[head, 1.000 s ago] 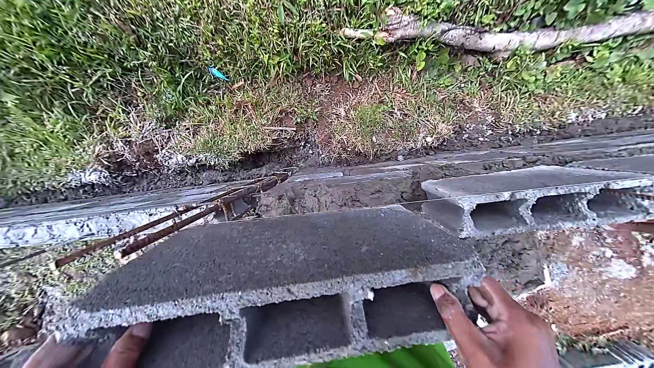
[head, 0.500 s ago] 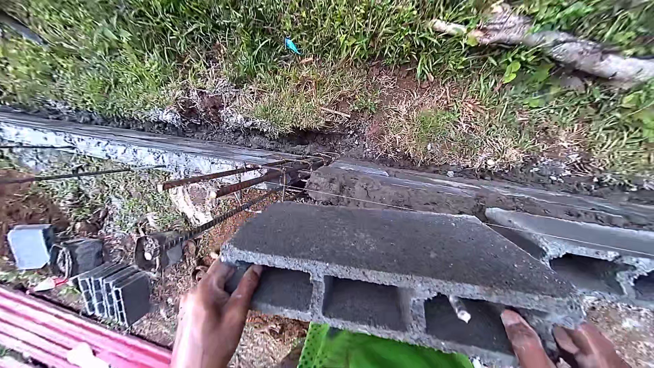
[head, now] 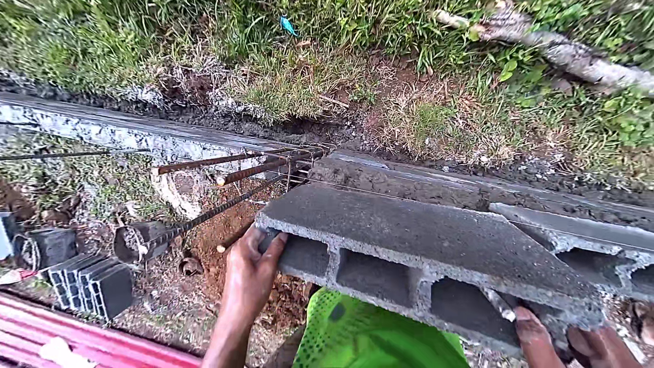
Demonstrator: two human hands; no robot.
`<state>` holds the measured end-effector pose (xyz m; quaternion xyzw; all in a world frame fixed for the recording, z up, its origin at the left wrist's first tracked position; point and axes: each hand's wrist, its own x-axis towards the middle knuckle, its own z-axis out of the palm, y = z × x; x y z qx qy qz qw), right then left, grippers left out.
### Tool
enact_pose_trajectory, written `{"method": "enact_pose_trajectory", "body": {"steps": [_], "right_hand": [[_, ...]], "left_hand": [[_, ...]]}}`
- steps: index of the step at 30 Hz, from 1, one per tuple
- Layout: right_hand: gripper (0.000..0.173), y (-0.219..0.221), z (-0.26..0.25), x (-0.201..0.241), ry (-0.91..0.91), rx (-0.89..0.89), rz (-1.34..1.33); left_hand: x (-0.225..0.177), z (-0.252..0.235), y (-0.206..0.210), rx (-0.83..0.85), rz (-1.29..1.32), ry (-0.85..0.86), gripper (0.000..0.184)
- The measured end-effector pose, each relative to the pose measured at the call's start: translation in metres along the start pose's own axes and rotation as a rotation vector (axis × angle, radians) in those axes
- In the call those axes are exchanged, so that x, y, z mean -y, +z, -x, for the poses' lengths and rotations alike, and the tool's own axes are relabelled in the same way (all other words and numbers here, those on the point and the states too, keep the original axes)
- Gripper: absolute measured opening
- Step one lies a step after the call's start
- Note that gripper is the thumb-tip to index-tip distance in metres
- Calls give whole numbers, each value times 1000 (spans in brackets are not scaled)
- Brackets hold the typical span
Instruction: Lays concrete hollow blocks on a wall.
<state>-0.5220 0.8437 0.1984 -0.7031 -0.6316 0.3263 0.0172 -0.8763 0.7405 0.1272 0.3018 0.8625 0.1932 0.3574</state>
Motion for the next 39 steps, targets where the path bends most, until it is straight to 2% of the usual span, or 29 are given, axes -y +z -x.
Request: {"method": "enact_pose_trajectory", "body": {"steps": [8, 12, 14, 21, 28, 33, 39], "right_hand": [[37, 5, 9, 22, 74, -53, 112], [35, 8, 11, 29, 74, -85, 196], [39, 9, 14, 31, 81, -97, 209], [40, 15, 14, 38, 123, -142, 270], [41, 17, 16, 33, 112, -161, 203], [38, 13, 12, 32, 96, -117, 161], [33, 21, 4, 9, 127, -157, 82]], "left_hand": [[2, -19, 12, 6, 106, -59, 14], [-1, -21, 23, -66, 77, -82, 17], [-2, -23, 28, -91, 61, -75, 21], [-4, -28, 33, -100, 39, -113, 24], [-6, -29, 32, -97, 15, -149, 19], [-11, -25, 29, -129, -65, -176, 32], [-28, -19, 20, -144, -150, -83, 36]]}}
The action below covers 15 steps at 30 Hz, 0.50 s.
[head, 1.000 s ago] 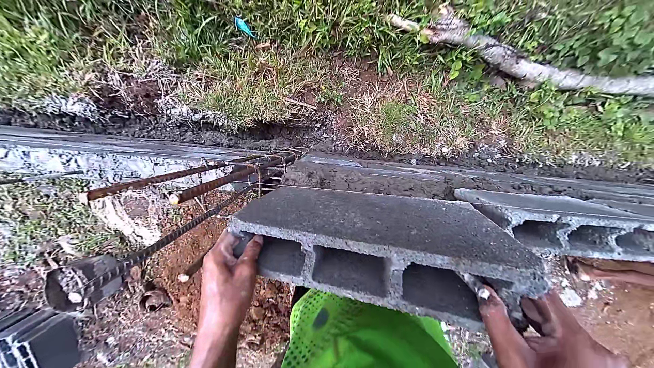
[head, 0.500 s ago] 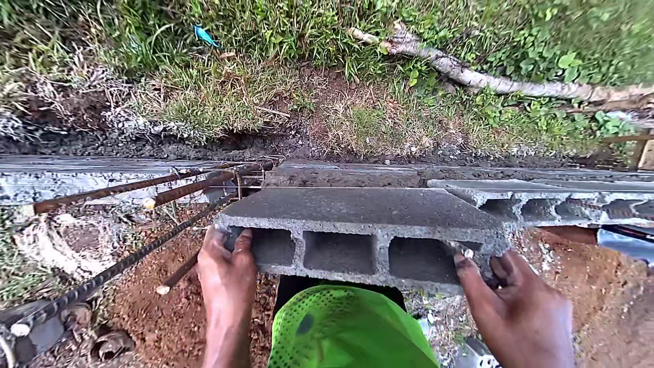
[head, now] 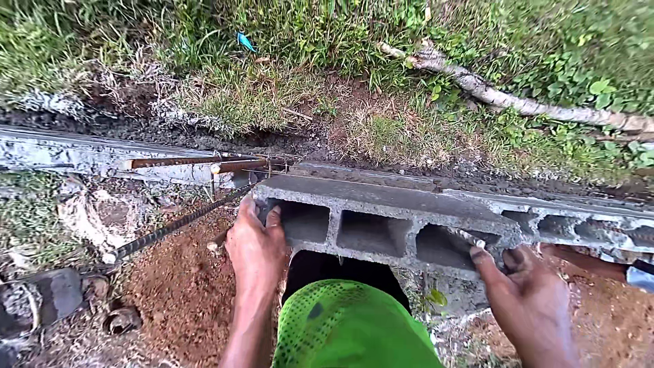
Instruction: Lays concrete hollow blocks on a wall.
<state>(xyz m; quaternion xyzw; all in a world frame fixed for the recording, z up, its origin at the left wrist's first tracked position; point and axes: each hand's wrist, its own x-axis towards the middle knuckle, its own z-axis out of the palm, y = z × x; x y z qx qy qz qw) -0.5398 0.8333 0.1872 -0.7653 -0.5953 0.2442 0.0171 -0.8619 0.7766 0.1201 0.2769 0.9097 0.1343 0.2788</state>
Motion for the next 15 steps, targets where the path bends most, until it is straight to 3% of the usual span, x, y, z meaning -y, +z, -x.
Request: {"method": "enact_pose_trajectory", "body": {"steps": [7, 15], "right_hand": [[29, -2, -4, -21, 99, -6, -122], [28, 5, -31, -42, 77, 75, -109]], "left_hand": [[-21, 10, -22, -39, -91, 153, 52], [-34, 25, -19, -42, -170, 150, 49]]}}
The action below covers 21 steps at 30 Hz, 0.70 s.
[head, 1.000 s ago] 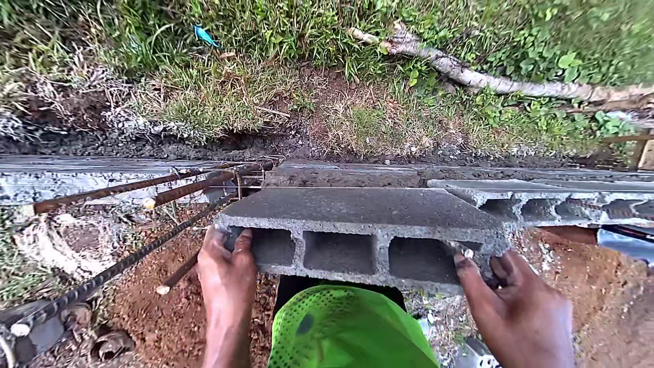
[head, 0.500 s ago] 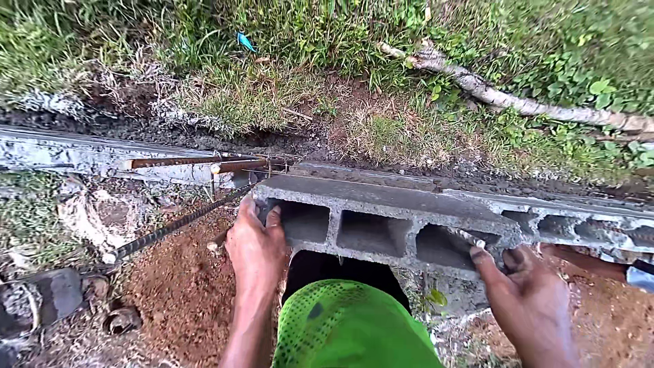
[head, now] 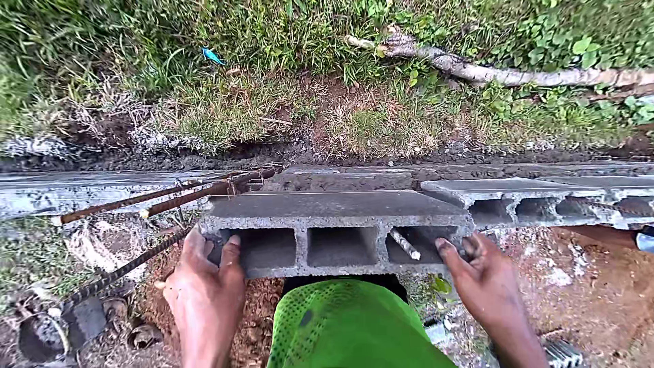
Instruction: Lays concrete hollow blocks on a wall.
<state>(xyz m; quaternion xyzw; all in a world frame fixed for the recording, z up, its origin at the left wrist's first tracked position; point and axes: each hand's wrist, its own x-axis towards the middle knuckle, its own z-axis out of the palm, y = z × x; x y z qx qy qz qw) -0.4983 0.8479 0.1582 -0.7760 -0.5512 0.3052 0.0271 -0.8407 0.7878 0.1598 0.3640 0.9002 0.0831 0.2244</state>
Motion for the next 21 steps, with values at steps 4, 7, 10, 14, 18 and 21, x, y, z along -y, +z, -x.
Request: {"method": "enact_pose_trajectory", "body": {"steps": [4, 7, 10, 14, 18, 21], "right_hand": [[30, 15, -18, -8, -27, 52, 4], [32, 26, -26, -13, -39, 72, 26], [38, 37, -33, -16, -51, 96, 29], [38, 53, -41, -22, -28, 111, 11], [37, 69, -42, -26, -23, 99, 4], [41, 77, -44, -21, -18, 112, 31]], "left_hand": [[10, 3, 23, -11, 21, -59, 45], [16, 2, 40, 0, 33, -100, 44], [20, -6, 53, 28, 31, -140, 43], [14, -23, 70, 44, 26, -177, 42], [14, -40, 85, 73, 24, -212, 44], [20, -47, 91, 87, 28, -236, 44]]}}
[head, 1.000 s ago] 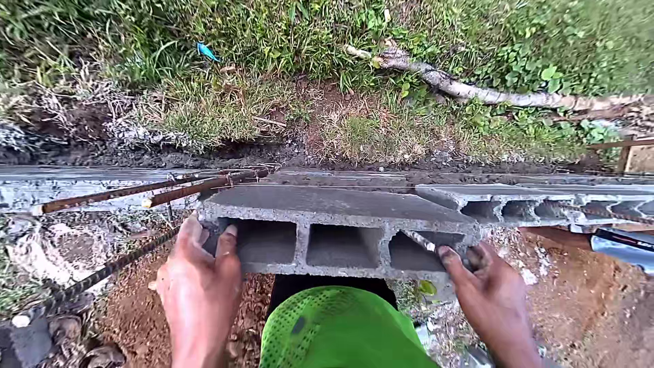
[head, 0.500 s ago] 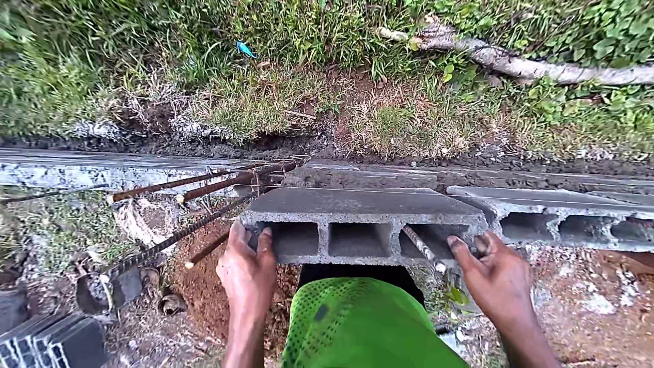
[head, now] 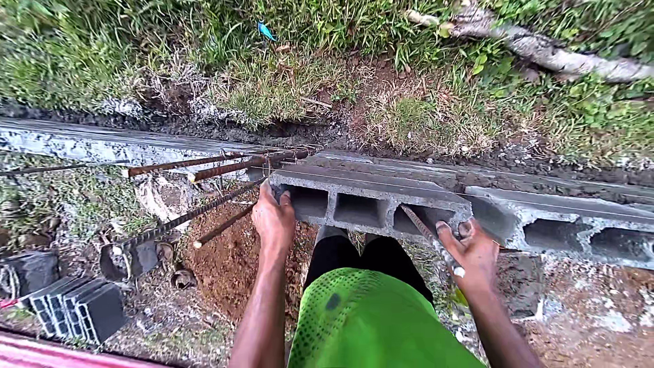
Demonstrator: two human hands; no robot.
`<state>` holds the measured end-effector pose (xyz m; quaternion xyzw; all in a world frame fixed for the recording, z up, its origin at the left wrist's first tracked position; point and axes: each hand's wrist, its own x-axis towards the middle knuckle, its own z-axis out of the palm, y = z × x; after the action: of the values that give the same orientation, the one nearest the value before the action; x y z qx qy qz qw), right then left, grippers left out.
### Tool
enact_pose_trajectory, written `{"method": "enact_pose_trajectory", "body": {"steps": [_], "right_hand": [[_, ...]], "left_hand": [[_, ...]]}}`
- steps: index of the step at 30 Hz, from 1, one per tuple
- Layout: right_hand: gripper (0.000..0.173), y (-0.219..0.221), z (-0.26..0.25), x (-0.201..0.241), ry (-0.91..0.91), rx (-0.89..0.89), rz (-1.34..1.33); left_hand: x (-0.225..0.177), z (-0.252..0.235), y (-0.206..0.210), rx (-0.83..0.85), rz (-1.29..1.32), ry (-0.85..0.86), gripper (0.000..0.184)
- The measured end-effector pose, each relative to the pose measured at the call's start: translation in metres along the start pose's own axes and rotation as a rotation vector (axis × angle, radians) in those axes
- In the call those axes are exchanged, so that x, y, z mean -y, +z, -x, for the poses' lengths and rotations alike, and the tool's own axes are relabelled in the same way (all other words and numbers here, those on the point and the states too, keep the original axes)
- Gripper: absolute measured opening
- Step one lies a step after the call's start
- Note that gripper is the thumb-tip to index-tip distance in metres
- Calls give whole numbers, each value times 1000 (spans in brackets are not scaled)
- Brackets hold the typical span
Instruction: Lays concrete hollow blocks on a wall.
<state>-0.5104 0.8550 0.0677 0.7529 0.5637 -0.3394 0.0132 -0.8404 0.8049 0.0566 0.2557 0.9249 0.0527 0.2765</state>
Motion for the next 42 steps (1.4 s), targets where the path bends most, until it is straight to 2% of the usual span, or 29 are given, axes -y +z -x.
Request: {"method": "enact_pose_trajectory", "body": {"steps": [6, 16, 21, 26, 32, 34, 36, 38, 40, 42], "right_hand": [[38, 7, -8, -2, 42, 40, -15], [31, 10, -20, -3, 81, 88, -30], [34, 6, -24, 6, 95, 142, -4], [44, 9, -19, 7, 87, 120, -3], [52, 22, -9, 3, 75, 39, 19], [54, 25, -6, 4, 69, 7, 15], [58, 27, -5, 5, 50, -15, 4], [58, 27, -4, 7, 36, -23, 19], [57, 27, -2, 4, 24, -20, 48], [56, 28, -2, 4, 12, -19, 63]], "left_hand": [[1, -4, 6, -6, -27, 32, 40], [-6, 1, 8, 25, -45, 10, 47], [-2, -8, 11, 26, -62, 14, 49], [-3, -6, 2, 83, -36, 22, 52], [20, -8, 8, 102, 68, 89, 54], [33, -1, 10, 71, 159, 187, 59], [51, 22, 5, 10, 210, 353, 67], [68, 46, -5, -9, 228, 440, 68], [90, 68, -13, 64, 222, 388, 64], [115, 76, -18, 187, 236, 237, 61]]}}
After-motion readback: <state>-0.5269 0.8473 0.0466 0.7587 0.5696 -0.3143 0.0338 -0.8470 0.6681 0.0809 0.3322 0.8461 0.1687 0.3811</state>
